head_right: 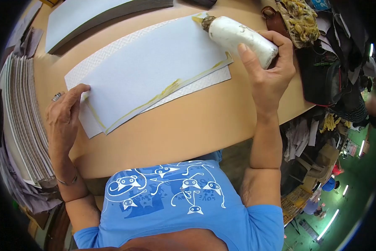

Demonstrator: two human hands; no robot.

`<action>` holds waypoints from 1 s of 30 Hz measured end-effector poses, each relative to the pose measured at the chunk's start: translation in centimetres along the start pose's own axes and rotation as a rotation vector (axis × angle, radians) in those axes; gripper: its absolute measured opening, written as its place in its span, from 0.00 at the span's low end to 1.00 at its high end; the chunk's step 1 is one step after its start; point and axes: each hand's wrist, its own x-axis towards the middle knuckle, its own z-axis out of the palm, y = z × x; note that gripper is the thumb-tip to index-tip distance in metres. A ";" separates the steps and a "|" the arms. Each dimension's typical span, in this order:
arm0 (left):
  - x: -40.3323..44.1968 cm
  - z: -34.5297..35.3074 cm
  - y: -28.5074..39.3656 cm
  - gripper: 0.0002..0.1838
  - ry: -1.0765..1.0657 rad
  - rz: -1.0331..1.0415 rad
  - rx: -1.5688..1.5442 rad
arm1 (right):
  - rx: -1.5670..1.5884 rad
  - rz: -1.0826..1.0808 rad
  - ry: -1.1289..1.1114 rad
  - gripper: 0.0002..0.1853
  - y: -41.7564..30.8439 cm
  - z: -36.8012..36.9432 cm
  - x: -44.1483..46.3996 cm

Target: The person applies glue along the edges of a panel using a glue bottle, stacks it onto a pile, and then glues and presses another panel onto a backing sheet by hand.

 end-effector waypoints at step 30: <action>-0.4 -0.4 0.0 0.13 -0.013 0.019 0.065 | 0.099 -0.225 -0.174 0.20 -4.0 3.5 -1.4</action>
